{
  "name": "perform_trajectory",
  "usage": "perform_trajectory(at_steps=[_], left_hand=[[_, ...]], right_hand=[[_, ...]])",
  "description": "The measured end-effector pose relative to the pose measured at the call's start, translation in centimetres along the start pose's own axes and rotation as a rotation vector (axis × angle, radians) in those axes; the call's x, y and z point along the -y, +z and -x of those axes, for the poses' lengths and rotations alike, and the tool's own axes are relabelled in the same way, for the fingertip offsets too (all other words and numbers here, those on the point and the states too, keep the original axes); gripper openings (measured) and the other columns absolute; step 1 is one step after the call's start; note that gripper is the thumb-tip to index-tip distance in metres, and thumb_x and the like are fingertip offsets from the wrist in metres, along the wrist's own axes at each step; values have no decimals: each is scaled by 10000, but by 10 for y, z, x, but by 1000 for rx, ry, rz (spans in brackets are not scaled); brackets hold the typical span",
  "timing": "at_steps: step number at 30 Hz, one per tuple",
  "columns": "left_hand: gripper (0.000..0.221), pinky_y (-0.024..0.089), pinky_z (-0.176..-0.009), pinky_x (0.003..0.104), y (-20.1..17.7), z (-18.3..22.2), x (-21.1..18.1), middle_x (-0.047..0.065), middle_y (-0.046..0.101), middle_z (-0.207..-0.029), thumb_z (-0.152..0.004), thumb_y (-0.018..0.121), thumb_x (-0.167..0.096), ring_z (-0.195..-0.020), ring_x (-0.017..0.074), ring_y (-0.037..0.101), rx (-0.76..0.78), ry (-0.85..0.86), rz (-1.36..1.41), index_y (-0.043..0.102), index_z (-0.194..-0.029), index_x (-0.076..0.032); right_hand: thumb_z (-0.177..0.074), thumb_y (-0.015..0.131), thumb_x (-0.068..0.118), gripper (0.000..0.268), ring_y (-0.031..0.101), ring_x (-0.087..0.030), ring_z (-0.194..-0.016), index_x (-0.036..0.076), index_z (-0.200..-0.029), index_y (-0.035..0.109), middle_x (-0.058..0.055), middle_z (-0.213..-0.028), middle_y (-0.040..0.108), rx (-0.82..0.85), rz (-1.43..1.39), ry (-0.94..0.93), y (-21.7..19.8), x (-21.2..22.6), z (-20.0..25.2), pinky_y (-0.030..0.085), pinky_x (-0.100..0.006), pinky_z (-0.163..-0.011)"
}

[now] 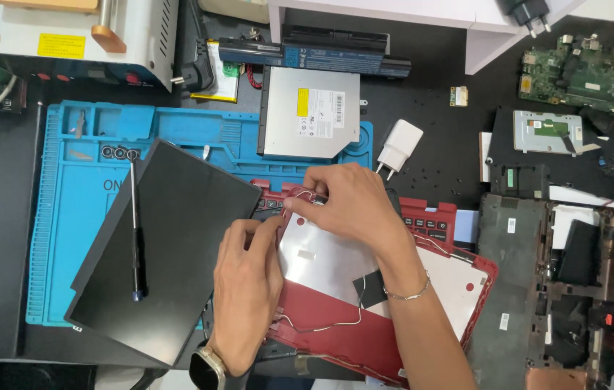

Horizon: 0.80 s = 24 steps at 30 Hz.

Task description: The person repairs a laptop by routing internal wiring and securing the frame.

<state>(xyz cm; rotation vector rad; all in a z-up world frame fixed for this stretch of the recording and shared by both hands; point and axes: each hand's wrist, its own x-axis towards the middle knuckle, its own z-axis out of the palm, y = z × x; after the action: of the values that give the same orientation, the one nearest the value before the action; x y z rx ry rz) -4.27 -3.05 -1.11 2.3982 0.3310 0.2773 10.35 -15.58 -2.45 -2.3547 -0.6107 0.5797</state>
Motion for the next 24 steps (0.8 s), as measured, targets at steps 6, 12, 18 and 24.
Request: perform_trajectory(at_steps=[6,12,18,24], left_hand=[[294,495,-778,460,-2,-2,-2,156,602,-998,-879,637,31,-930,349,618,-37,5,18,699,-1157,-41],[300,503,-784,451,2,1,0,144,612,-985,-882,635,31,-918,332,622,-43,-22,33,697,-1165,-48],[296,501,-793,455,4,4,1,153,621,-1005,-899,627,12,-946,349,619,-45,-24,53,678,-1185,-46],[204,497,-803,455,8,6,4,152,623,-1018,-947,632,-23,-962,348,619,-99,-44,48,665,-1147,-44]], right_hand=[[-818,756,347,268,610,-153,-581,95,-905,779,-8,-681,713,109,-269,-64,-6,-23,-3,480,-305,-554],[-803,769,311,240,623,-124,-563,84,-880,780,-16,-652,699,56,-177,-40,-1,-20,-4,475,-288,-552],[-746,782,333,268,648,-159,-517,66,-756,752,-41,-585,681,-32,-98,-31,6,-14,-4,478,-305,-521],[-756,783,372,316,639,-209,-518,59,-741,743,-62,-580,665,-55,-56,-66,8,-15,-5,473,-339,-522]])
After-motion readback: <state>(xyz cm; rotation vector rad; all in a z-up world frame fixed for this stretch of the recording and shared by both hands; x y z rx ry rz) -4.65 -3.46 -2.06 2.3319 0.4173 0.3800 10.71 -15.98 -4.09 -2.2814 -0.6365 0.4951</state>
